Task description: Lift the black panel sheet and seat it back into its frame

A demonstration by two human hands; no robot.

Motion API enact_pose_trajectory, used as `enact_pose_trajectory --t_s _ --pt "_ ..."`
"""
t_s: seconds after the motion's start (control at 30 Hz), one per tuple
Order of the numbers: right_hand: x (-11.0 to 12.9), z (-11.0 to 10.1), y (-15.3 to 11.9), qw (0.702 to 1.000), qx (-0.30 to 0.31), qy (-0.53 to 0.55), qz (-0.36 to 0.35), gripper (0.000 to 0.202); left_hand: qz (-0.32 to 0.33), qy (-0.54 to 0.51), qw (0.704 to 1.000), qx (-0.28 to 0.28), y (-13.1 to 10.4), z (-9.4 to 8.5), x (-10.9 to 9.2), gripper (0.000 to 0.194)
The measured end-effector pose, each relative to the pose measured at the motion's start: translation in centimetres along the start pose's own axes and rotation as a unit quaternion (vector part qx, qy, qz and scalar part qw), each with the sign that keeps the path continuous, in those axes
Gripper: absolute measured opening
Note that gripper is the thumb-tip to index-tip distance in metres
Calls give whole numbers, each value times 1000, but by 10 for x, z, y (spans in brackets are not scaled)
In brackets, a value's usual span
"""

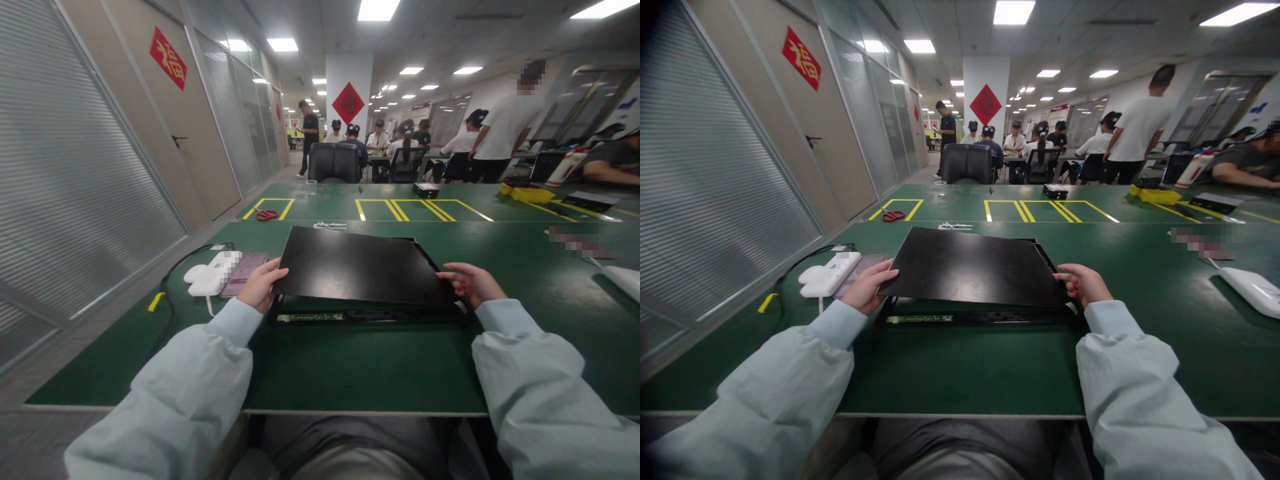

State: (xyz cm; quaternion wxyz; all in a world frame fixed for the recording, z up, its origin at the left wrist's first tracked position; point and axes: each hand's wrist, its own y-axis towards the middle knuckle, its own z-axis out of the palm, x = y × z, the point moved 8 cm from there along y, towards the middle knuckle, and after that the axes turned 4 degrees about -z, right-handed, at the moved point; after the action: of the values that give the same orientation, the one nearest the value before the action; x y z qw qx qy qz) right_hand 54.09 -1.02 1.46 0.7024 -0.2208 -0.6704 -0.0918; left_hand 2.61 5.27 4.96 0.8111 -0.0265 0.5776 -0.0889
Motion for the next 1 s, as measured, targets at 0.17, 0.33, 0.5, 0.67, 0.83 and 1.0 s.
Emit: enact_pose_trajectory --t_s 0.17,0.33,0.5,0.67,0.83,1.0 --pt "1 -3 3 1000 8 -15 -12 20 0 2 1000 2 1 -1 2 51" --pt "1 -3 1 1000 3 -9 3 19 7 -9 1000 2 2 0 4 47" --pt "-1 -3 1 1000 -7 -13 3 17 3 -16 1000 2 3 1 7 45" --pt "-1 -3 1 999 -8 -38 -8 16 -5 -12 1000 -4 4 -1 10 47" --pt "1 -2 0 998 -22 -52 -24 16 -7 -13 1000 -11 6 -4 13 47" --pt "3 0 0 996 -30 -74 -44 12 -12 -11 1000 -6 8 -6 17 52"
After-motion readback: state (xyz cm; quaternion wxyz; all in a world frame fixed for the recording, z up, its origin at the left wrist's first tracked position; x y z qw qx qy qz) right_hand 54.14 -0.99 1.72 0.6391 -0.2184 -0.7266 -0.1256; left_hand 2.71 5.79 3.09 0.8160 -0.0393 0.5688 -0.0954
